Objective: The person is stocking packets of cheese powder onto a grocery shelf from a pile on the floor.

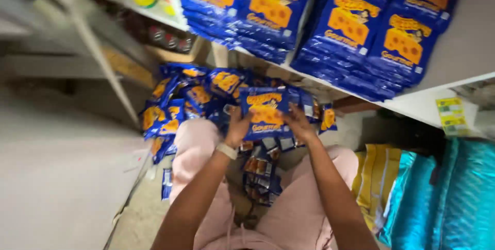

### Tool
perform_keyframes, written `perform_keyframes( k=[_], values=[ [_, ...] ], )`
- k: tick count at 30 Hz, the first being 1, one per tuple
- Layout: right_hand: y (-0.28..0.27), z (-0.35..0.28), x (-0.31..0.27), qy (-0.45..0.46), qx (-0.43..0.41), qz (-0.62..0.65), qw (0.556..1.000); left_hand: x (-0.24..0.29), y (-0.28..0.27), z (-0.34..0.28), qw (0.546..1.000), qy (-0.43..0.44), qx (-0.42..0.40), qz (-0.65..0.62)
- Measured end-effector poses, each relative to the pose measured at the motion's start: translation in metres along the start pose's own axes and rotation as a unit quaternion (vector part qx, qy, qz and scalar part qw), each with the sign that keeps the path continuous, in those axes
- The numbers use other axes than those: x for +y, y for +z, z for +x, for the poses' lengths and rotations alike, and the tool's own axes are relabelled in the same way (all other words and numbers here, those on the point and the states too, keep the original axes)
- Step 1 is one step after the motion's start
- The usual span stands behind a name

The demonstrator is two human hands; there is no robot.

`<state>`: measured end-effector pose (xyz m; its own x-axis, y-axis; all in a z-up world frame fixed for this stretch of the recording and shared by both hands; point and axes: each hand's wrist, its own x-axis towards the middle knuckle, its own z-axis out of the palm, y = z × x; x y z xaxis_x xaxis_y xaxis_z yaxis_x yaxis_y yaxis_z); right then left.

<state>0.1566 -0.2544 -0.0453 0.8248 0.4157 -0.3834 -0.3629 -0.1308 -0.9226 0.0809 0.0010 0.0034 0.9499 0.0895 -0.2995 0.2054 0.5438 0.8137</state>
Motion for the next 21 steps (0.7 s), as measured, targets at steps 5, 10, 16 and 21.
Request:
perform_keyframes(
  k=[5, 10, 16, 21],
  values=[
    [0.067, -0.025, -0.162, -0.068, 0.149, -0.133, 0.977, 0.101, 0.032, -0.013, 0.973, 0.196, 0.024, 0.12],
    [0.116, 0.0, -0.263, -0.274, 0.117, -0.174, 0.939, 0.223, 0.037, -0.053, 0.869, 0.378, 0.132, 0.291],
    [0.252, -0.055, -0.403, -0.396, -0.105, -0.067, 0.91, 0.353, 0.024, -0.158, 0.831, 0.449, 0.209, 0.254],
    [0.358, -0.087, -0.453, -0.423, -0.234, -0.035, 0.875, 0.414, -0.005, -0.257, 0.78, 0.507, 0.279, 0.238]
  ],
)
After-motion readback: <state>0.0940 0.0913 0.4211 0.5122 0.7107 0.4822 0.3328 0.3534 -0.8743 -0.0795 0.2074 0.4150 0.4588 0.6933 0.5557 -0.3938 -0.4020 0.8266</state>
